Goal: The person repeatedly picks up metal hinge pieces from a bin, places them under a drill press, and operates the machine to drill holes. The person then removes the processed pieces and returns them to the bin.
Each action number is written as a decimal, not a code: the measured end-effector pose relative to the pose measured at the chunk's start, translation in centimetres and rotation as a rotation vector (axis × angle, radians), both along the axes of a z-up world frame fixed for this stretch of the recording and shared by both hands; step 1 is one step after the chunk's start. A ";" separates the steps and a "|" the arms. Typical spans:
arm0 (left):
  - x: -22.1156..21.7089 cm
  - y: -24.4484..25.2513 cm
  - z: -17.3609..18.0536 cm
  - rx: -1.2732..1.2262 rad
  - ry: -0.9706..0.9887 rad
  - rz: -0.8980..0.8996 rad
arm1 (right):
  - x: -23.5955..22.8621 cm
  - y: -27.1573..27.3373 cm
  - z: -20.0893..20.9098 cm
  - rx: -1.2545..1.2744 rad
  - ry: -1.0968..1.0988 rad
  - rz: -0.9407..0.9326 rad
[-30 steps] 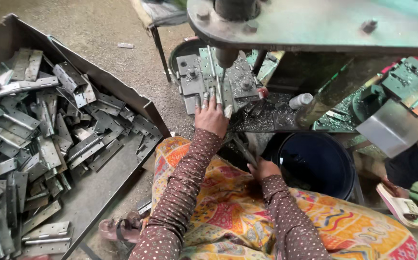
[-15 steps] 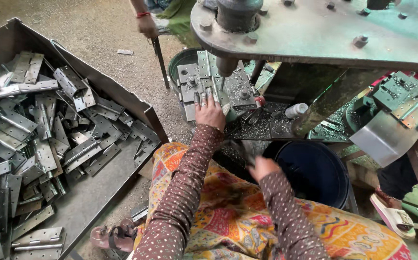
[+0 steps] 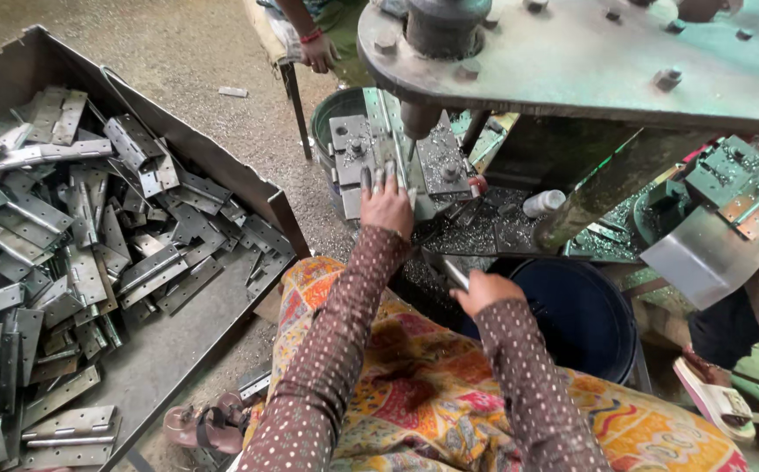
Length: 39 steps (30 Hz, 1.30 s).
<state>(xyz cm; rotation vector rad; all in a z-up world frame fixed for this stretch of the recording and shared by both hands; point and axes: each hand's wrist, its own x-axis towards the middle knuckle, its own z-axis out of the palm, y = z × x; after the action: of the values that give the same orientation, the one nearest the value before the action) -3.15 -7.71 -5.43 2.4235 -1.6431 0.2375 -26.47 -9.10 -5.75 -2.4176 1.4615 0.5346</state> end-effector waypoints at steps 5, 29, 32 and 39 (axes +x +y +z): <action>1.4 -2.1 0.7 0.062 0.119 0.030 | -0.5 1.4 0.1 -0.031 -0.115 -0.043; -0.1 0.3 0.5 0.005 0.017 -0.021 | -2.4 2.3 -3.8 -0.037 -0.147 -0.054; -0.1 0.1 1.0 0.033 0.038 -0.016 | -1.5 1.8 -2.0 0.044 -0.119 -0.065; 0.0 0.5 1.9 0.078 0.132 0.001 | 0.6 0.5 1.6 0.036 0.024 -0.018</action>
<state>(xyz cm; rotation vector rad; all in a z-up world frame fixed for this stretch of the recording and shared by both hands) -3.13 -7.18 -3.54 2.4387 -1.6219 0.0131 -25.88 -8.65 -4.13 -2.3766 1.4686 0.5828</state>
